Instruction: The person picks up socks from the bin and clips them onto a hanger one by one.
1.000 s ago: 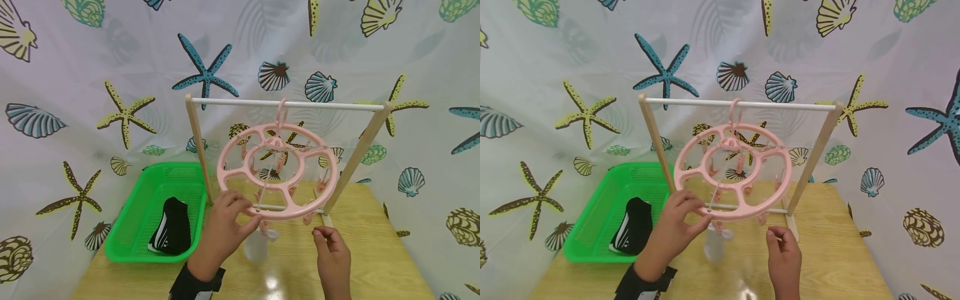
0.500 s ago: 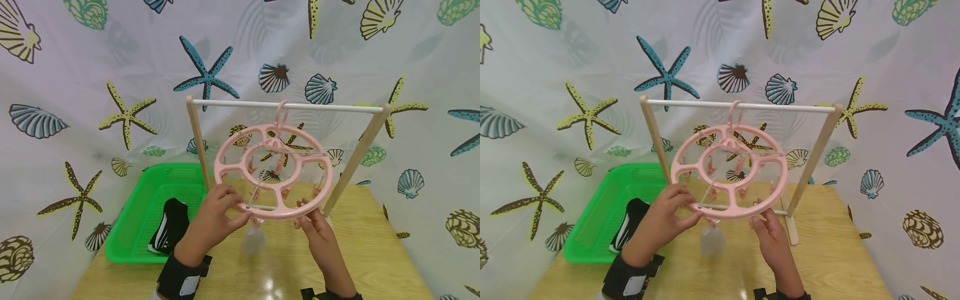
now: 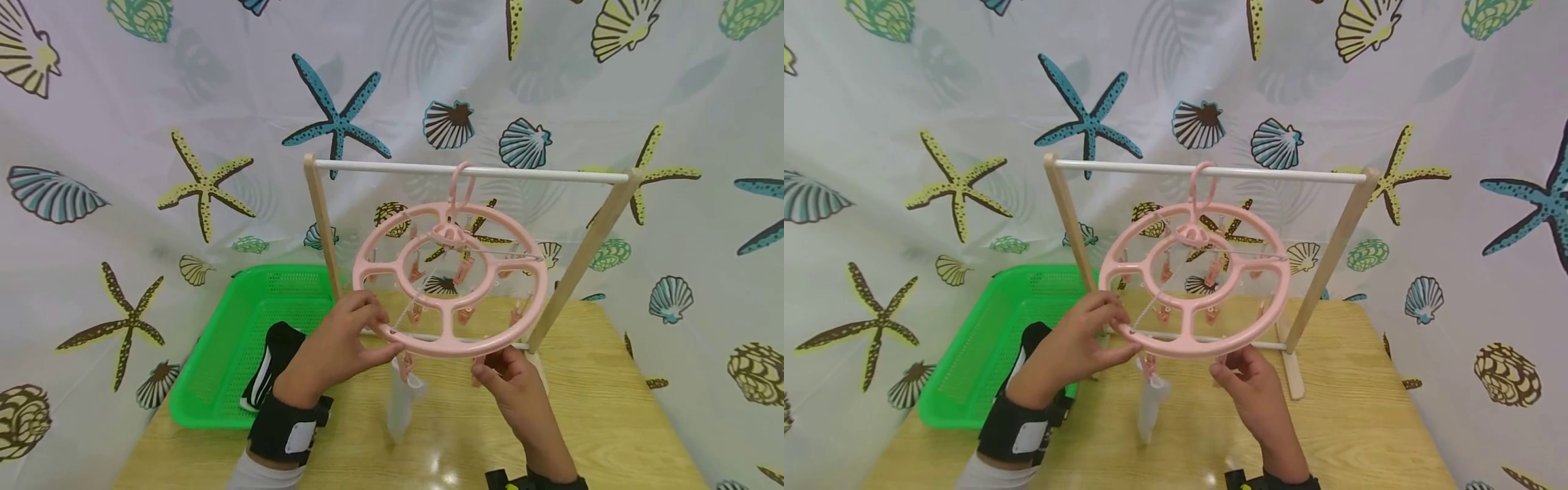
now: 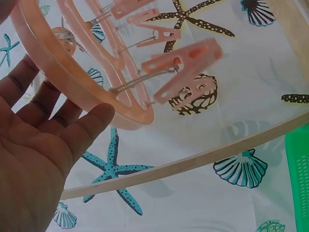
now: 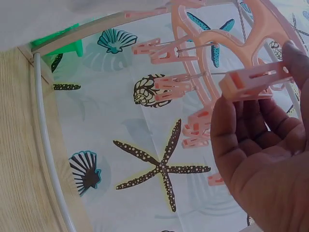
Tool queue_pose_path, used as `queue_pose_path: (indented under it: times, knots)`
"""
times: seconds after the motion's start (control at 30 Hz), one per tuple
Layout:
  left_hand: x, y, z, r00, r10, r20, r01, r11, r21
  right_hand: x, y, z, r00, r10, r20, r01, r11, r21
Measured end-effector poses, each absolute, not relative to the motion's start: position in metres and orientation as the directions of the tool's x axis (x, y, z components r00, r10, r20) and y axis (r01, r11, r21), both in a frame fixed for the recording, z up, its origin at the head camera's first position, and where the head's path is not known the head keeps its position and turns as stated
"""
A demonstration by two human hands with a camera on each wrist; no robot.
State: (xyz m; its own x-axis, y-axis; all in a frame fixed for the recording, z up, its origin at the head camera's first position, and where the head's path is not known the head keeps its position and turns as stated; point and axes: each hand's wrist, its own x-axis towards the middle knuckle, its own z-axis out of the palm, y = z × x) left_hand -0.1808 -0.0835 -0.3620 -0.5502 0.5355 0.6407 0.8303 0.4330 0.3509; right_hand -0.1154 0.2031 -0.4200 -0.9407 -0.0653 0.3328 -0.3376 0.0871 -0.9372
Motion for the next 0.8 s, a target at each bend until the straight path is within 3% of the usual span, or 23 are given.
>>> queue_pose_path:
  times: [0.53, 0.8]
  knots:
    - [-0.193, -0.089, -0.374, -0.594, 0.542, 0.595, 0.796, 0.503, 0.336, -0.118, 0.191, -0.423, -0.916, -0.051, 0.399, -0.399, -0.005, -0.917]
    - [-0.194, -0.096, -0.38, -0.636, 0.511, 0.579, 0.761, 0.54, 0.359, -0.12, 0.183, -0.423, -0.928, 0.104, 0.358, -0.331, 0.211, -0.92]
